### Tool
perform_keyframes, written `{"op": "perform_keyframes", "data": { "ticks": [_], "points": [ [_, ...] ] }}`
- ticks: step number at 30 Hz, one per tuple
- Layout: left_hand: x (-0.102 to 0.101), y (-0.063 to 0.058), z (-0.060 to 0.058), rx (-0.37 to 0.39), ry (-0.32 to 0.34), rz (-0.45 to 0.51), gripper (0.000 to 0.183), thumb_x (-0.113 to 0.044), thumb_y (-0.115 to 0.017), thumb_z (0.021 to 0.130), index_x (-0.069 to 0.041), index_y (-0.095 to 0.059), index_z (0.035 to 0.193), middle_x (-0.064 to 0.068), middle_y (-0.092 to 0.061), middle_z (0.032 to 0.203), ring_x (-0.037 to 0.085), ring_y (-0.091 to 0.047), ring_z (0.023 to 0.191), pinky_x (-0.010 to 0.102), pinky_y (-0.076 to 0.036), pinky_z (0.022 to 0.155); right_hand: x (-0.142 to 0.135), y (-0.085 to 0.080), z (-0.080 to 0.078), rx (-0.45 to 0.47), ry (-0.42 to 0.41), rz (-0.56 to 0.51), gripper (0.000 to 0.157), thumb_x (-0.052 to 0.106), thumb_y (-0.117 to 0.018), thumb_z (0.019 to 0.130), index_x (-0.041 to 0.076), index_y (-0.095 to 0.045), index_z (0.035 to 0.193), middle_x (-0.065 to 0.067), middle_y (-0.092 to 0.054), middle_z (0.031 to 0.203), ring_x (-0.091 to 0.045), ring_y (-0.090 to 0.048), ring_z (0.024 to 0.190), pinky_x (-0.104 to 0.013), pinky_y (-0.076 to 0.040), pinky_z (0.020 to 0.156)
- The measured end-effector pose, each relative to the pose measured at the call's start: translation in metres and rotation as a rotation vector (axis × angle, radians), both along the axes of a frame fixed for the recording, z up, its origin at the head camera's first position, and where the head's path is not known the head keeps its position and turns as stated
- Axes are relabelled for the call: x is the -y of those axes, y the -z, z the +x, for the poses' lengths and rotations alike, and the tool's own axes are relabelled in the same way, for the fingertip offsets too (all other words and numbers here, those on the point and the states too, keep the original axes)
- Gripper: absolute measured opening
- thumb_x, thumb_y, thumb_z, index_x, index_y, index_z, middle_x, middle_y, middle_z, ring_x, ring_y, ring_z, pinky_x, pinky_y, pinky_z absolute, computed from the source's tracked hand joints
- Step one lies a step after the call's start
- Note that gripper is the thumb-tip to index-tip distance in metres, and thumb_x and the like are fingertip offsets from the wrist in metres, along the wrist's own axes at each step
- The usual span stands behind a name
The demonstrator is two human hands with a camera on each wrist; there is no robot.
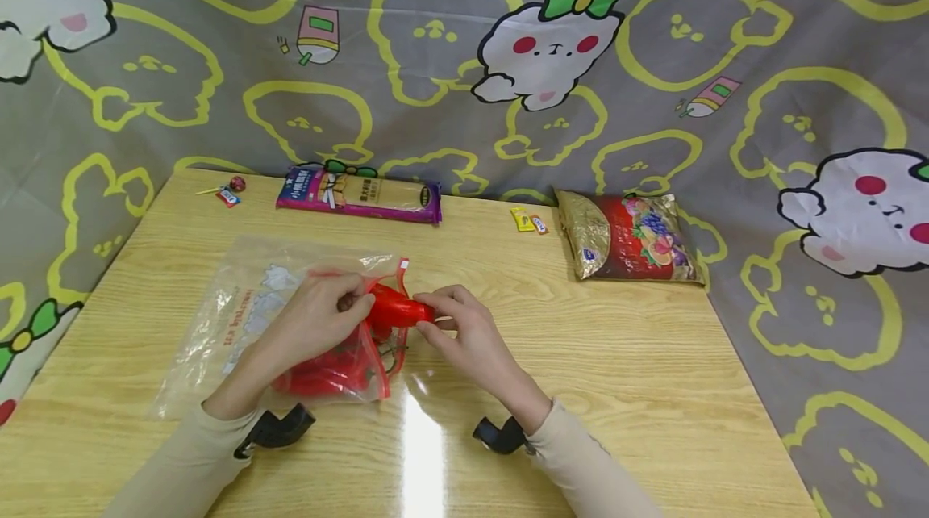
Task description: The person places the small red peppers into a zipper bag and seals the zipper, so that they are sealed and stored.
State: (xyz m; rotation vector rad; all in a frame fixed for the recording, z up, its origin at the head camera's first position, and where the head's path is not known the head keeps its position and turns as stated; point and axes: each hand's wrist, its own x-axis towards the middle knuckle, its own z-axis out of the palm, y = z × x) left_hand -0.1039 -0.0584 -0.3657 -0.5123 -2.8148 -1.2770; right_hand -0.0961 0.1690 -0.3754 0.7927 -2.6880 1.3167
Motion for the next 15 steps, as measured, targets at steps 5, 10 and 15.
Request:
{"op": "perform_keyframes", "data": {
  "ticks": [5,10,15],
  "points": [
    [0.001,0.0,0.0,-0.004,0.003,0.003,0.018,-0.022,-0.053,0.087,-0.019,-0.052,0.07,-0.004,-0.043,0.058,0.01,-0.041,0.05,0.024,-0.031,0.044,0.019,0.005,-0.006,0.008,0.029,-0.037,0.033,0.015,-0.069,0.081,0.008,-0.058,0.111,-0.004,-0.063,0.105,-0.016,-0.064,0.091,-0.024,-0.052,0.072],
    [0.0,-0.001,0.0,0.015,0.005,0.0,0.015,-0.022,-0.053,0.087,-0.019,-0.054,0.073,-0.004,-0.044,0.059,0.011,-0.043,0.051,0.023,-0.033,0.044,0.032,0.01,-0.009,0.036,0.032,-0.057,0.03,0.009,-0.07,0.079,0.006,-0.058,0.106,-0.005,-0.062,0.104,-0.018,-0.064,0.09,-0.025,-0.052,0.073],
    [0.0,-0.001,-0.001,-0.008,0.002,-0.022,0.015,-0.022,-0.053,0.087,-0.019,-0.052,0.072,-0.004,-0.044,0.058,0.01,-0.043,0.051,0.023,-0.032,0.044,0.041,0.016,-0.011,-0.039,-0.014,-0.03,0.031,0.004,-0.069,0.079,0.004,-0.058,0.108,-0.007,-0.06,0.105,-0.021,-0.064,0.09,-0.028,-0.053,0.071]
  ]
}}
